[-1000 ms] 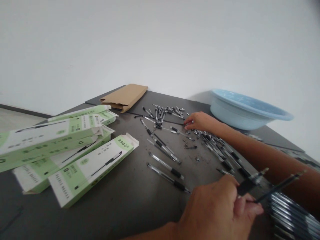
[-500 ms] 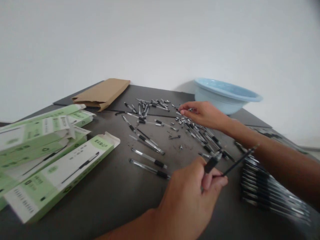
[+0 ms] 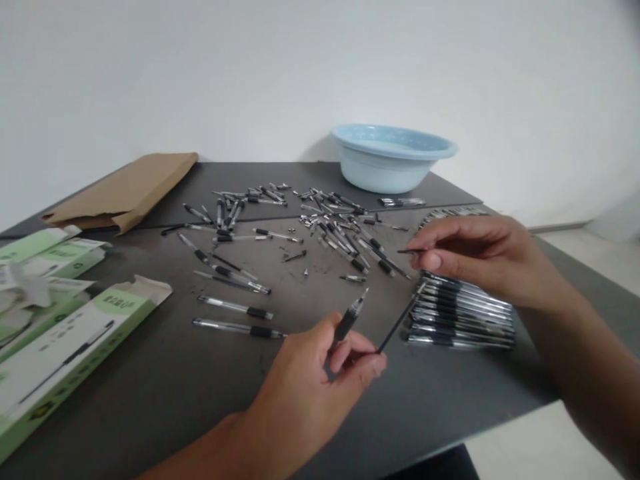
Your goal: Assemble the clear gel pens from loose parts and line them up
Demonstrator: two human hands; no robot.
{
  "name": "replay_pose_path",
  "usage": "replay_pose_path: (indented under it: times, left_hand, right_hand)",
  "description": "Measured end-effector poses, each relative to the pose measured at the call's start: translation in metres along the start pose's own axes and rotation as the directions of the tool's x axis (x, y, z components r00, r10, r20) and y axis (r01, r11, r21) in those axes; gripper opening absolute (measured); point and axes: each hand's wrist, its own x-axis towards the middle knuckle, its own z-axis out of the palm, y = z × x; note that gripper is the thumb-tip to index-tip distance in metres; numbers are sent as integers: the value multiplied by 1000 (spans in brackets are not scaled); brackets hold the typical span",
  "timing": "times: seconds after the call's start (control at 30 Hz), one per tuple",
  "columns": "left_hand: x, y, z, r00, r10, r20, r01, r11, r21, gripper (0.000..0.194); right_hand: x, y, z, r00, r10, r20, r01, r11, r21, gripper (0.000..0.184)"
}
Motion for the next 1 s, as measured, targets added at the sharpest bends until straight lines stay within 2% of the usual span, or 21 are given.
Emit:
replay_pose_path:
  times: [0.17, 0.33, 0.43, 0.5, 0.6, 0.7, 0.93, 1.0]
  left_hand:
    - [0, 0, 2, 987, -121, 109, 121, 993, 10, 19]
    - [-2, 0, 3, 965, -154, 212, 142, 987, 70, 14]
    - [-2, 6, 2, 944, -182, 275, 176, 983, 46, 12]
    - [-2, 9, 1, 925, -219, 309, 219, 975, 36, 10]
    - [-1, 12, 0, 909, -261, 326, 258, 965, 53, 10]
    - [0, 12, 0, 902, -267, 340, 259, 963, 68, 11]
    - [0, 9, -2, 883, -272, 383, 255, 962, 95, 14]
    - [-1, 9, -1, 879, -269, 393, 254, 963, 92, 14]
  right_hand:
    - [1, -9, 2, 981, -116, 154, 118, 993, -6, 15]
    - [-3, -9, 7, 963, -104, 247, 111, 994, -14, 15]
    - [-4, -3, 10, 943, -150, 297, 148, 989, 29, 18]
    - [-4, 0, 11, 940, -181, 290, 169, 983, 64, 23]
    - [-5, 3, 9, 959, -150, 240, 140, 988, 58, 27]
    - [-6, 3, 6, 969, -127, 214, 119, 992, 47, 25]
    - [-8, 2, 4, 964, -149, 219, 154, 988, -5, 20]
    - [-8, 4, 2, 977, -124, 174, 135, 989, -53, 22]
